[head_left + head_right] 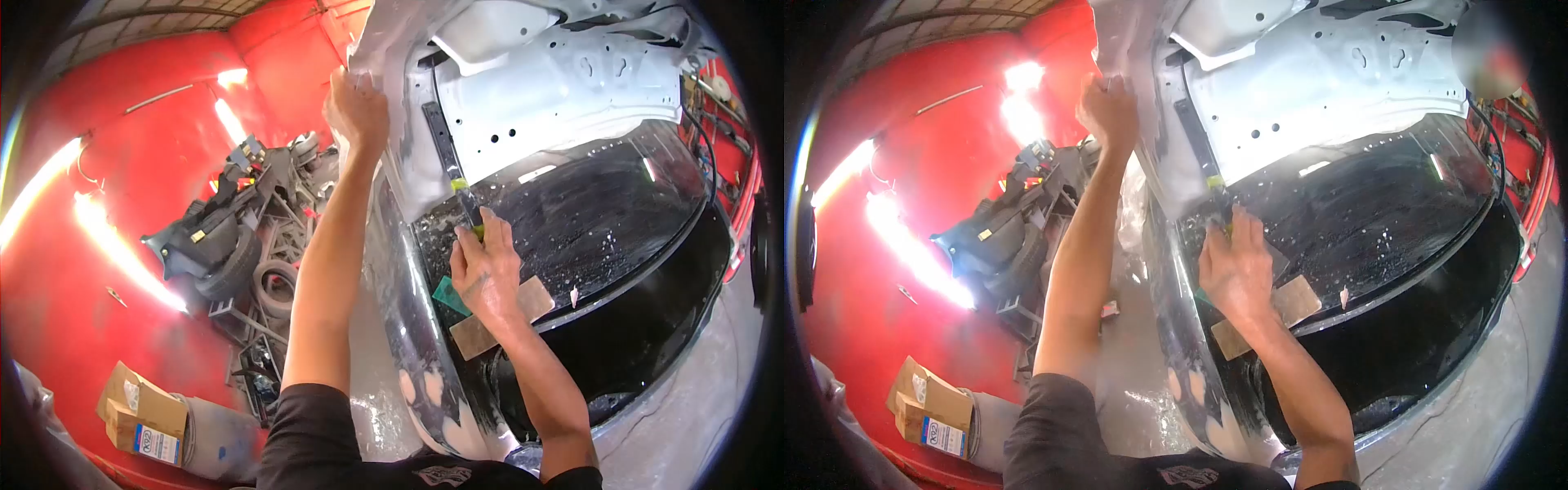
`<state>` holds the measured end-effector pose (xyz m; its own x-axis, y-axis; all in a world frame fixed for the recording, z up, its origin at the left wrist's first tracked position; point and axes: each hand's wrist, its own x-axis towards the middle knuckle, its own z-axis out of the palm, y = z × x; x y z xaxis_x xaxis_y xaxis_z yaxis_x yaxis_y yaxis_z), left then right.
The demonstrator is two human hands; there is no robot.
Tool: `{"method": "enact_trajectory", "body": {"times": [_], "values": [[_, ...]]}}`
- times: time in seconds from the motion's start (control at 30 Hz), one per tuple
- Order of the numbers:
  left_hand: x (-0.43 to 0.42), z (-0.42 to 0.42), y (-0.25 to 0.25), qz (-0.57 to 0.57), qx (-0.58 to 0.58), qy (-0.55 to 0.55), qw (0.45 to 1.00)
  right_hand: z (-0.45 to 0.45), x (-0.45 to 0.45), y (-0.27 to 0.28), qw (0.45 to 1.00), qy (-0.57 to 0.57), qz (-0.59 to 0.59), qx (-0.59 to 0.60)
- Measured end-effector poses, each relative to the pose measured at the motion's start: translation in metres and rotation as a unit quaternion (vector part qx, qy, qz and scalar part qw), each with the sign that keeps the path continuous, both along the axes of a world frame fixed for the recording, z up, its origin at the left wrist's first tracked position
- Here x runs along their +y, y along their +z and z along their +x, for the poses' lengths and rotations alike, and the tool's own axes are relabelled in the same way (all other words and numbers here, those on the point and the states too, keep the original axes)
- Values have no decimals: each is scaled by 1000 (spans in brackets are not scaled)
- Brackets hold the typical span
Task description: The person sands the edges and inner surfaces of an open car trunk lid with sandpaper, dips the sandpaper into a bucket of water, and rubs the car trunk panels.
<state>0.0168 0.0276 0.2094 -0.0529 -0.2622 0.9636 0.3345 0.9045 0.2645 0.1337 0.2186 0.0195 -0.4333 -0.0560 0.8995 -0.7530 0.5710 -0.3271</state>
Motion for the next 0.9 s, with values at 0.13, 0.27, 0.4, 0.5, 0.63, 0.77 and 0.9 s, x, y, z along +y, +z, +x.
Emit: {"method": "enact_trajectory", "body": {"times": [0.13,0.27,0.4,0.5,0.63,0.77,0.9], "values": [[-24,-12,-62,-21,23,17,999,0,1,1,1000,2,3,11],[-20,3,-84,-22,3,-21,1000,-1,0,-4,1000,-3,4,11],[-19,-11,-28,-18,-1,11,1000,0,-1,-3,1000,-13,12,4],[-17,-1,-47,-3,9,-9,1000,5,0,-2,1000,-14,25,0],[-27,0,-95,-28,-9,-15,999,3,1,-2,999,-20,23,9],[-17,-12,-22,-31,14,38,999,4,-2,0,999,-23,22,2],[-26,-17,-30,-19,49,-39,998,2,-2,1,999,-26,31,4]]}}
